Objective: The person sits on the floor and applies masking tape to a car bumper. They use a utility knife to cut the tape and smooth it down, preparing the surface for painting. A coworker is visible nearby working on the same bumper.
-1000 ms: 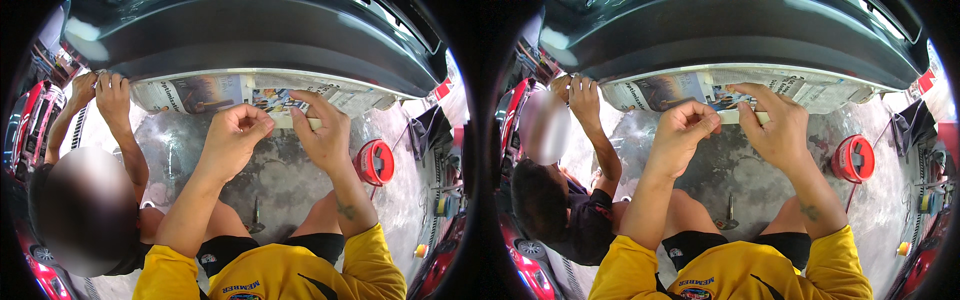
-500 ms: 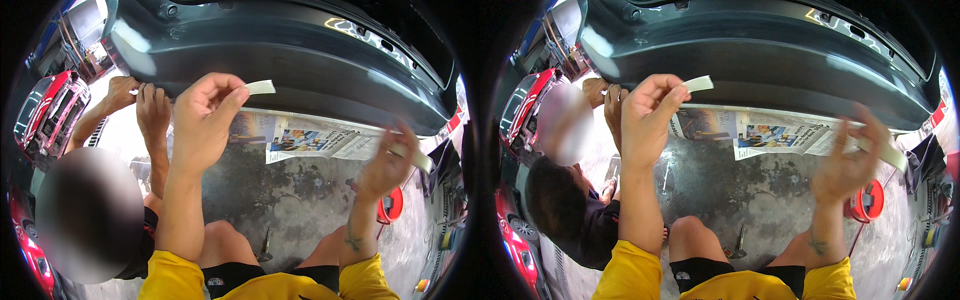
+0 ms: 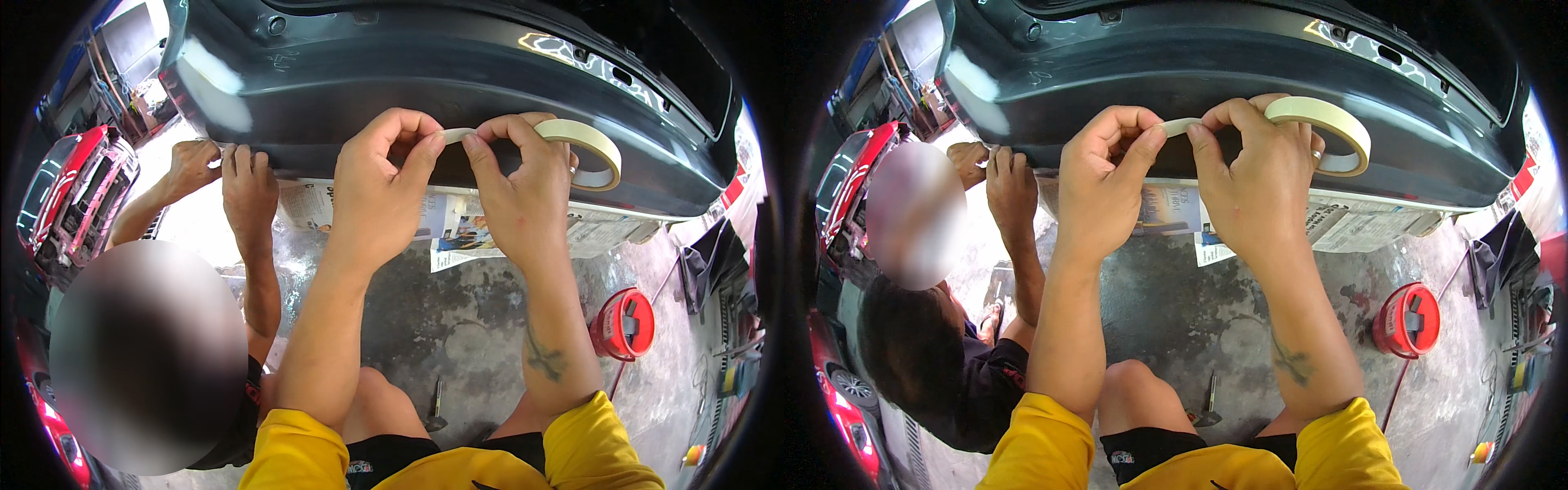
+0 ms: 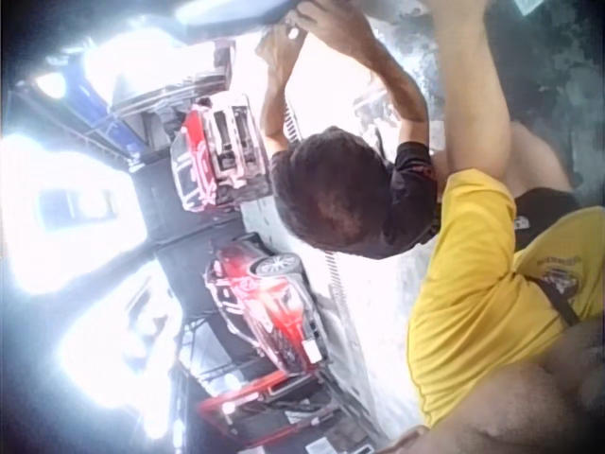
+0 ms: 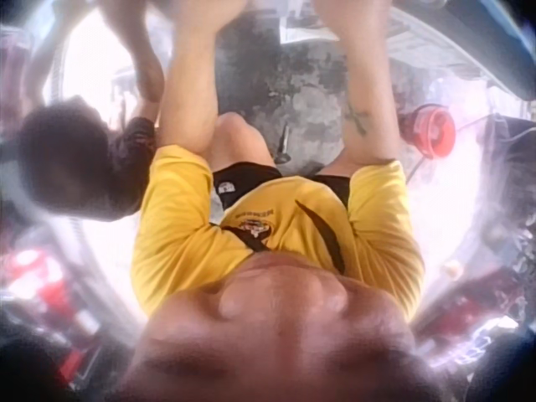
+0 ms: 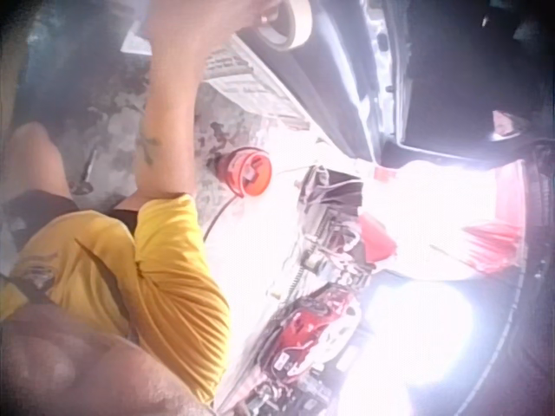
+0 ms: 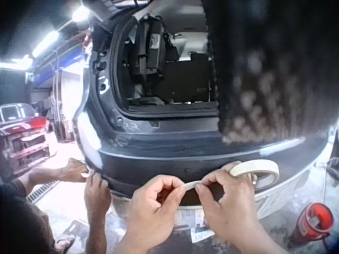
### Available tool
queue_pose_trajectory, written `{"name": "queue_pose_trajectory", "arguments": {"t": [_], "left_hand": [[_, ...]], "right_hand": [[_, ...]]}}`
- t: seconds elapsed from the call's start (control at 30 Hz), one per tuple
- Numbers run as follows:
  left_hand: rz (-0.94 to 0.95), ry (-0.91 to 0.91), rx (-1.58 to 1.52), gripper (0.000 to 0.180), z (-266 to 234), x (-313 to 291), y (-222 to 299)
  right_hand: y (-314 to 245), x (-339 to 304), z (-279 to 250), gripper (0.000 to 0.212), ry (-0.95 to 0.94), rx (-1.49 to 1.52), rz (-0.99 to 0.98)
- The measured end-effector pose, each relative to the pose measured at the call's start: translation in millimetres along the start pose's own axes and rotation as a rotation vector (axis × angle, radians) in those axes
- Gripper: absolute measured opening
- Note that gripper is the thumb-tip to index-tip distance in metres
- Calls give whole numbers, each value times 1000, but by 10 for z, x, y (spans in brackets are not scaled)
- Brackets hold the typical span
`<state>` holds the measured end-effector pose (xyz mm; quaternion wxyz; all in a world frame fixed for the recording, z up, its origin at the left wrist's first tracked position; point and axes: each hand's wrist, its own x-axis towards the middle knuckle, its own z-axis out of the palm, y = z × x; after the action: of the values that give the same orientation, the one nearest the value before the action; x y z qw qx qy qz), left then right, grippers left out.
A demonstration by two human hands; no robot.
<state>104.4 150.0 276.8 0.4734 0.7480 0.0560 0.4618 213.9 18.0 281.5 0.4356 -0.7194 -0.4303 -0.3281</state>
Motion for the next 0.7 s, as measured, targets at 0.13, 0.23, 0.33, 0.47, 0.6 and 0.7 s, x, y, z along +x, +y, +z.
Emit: {"name": "queue_pose_trajectory", "arguments": {"t": [0.13, 0.23, 0.33, 0.47, 0.6, 0.7], "left_hand": [[3, 164, 53, 13, 135, 35, 23], [54, 274, 133, 14, 249, 82, 6], [97, 335, 185, 13, 297, 123, -46], [100, 354, 178, 13, 335, 128, -119], [102, 351, 193, 17, 326, 146, -136], [64, 357, 170, 17, 337, 146, -99]], "right_hand": [[-39, -7, 153, 17, 76, -19, 53], [-57, 9, 219, 18, 135, -67, 67], [-68, 37, 272, 20, 164, -116, 79], [-65, 9, 344, 20, 177, -170, 138], [-60, 17, 370, 20, 218, -179, 104], [-60, 25, 374, 20, 224, -179, 102]]}}
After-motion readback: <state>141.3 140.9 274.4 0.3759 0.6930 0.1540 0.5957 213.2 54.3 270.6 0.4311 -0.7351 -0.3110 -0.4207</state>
